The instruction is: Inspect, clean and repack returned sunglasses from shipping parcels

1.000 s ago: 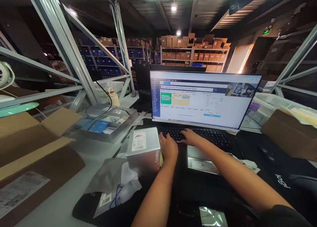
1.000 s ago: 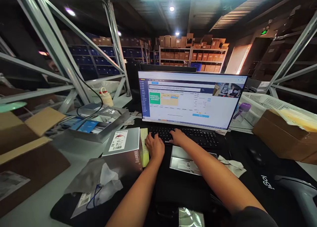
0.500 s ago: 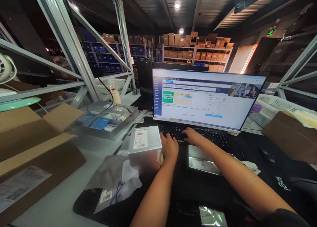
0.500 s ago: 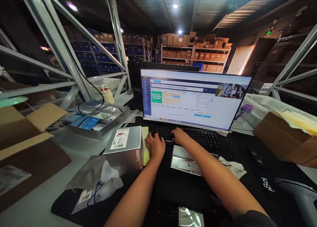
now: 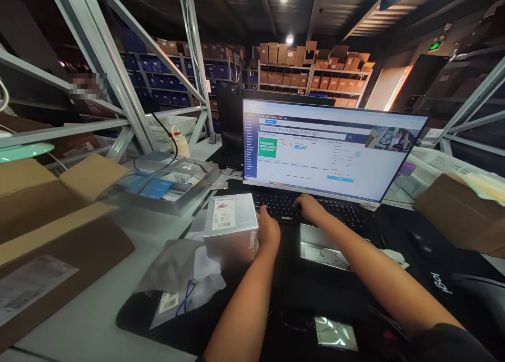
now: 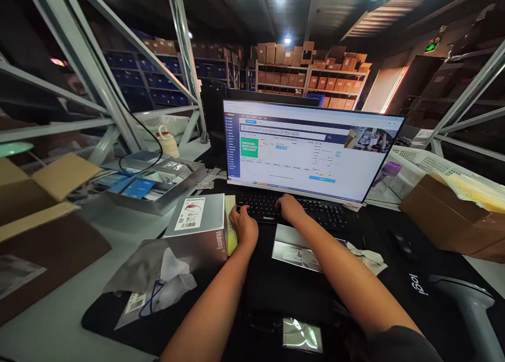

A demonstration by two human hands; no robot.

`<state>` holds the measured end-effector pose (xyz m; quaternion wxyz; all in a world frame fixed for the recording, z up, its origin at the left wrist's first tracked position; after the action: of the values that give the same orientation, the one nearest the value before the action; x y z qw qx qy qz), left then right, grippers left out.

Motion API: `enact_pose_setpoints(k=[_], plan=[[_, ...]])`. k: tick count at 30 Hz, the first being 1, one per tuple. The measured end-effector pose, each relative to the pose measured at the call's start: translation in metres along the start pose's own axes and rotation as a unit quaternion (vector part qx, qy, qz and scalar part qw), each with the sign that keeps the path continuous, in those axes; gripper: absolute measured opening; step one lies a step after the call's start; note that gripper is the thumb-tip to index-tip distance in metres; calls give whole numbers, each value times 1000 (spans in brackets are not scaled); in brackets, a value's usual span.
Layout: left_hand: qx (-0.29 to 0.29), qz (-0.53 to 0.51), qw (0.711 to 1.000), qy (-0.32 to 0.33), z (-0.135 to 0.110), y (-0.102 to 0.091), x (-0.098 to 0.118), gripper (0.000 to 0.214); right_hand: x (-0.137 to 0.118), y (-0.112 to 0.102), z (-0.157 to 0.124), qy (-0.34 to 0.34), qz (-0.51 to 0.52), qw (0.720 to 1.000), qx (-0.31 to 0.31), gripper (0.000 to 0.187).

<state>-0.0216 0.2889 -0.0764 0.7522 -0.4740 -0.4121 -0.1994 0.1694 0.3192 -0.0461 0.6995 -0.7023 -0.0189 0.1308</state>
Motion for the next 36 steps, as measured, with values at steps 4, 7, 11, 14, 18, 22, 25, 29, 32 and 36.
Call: enact_pose_setpoints(k=[4, 7, 11, 14, 18, 22, 25, 29, 32, 36], plan=[[7, -22, 1000, -15, 4, 1, -7, 36, -10, 5, 4, -38, 9, 999, 5, 20], [13, -35, 999, -23, 5, -1, -12, 32, -15, 7, 5, -49, 9, 999, 9, 21], [14, -41, 999, -24, 5, -2, -14, 24, -12, 6, 4, -39, 6, 999, 9, 20], [15, -37, 999, -24, 4, -3, -11, 21, -7, 3, 3, -23, 3, 1000, 9, 21], [17, -29, 999, -19, 1, -5, -5, 26, -5, 0, 2, -6, -4, 1000, 11, 27], [15, -20, 1000, -3, -2, -6, 1, 33, -9, -1, 2, -5, -10, 1000, 7, 30], [18, -13, 1000, 5, -3, -7, 3, 38, -11, -3, 0, -3, -19, 1000, 7, 32], [21, 0, 1000, 14, -4, -6, 4, 37, -14, -1, 0, 0, -33, 999, -4, 36], [21, 9, 999, 24, -5, -5, 5, 35, -15, 2, 0, 7, -40, 999, -19, 34], [21, 19, 998, 48, -6, -3, 8, 30, -13, -4, 0, 10, -43, 999, -5, 29]])
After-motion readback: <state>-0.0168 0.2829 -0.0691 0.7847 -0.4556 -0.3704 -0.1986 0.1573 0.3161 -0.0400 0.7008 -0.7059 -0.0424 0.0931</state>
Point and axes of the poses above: each hand's wrist, its own z-axis towards the middle knuckle, its own y-axis out of the palm, x = y × z, the point moved 9 cm from there along z, towards the middle knuckle, and after that the axes turned 7 degrees about -y, right-handed, at the moved point
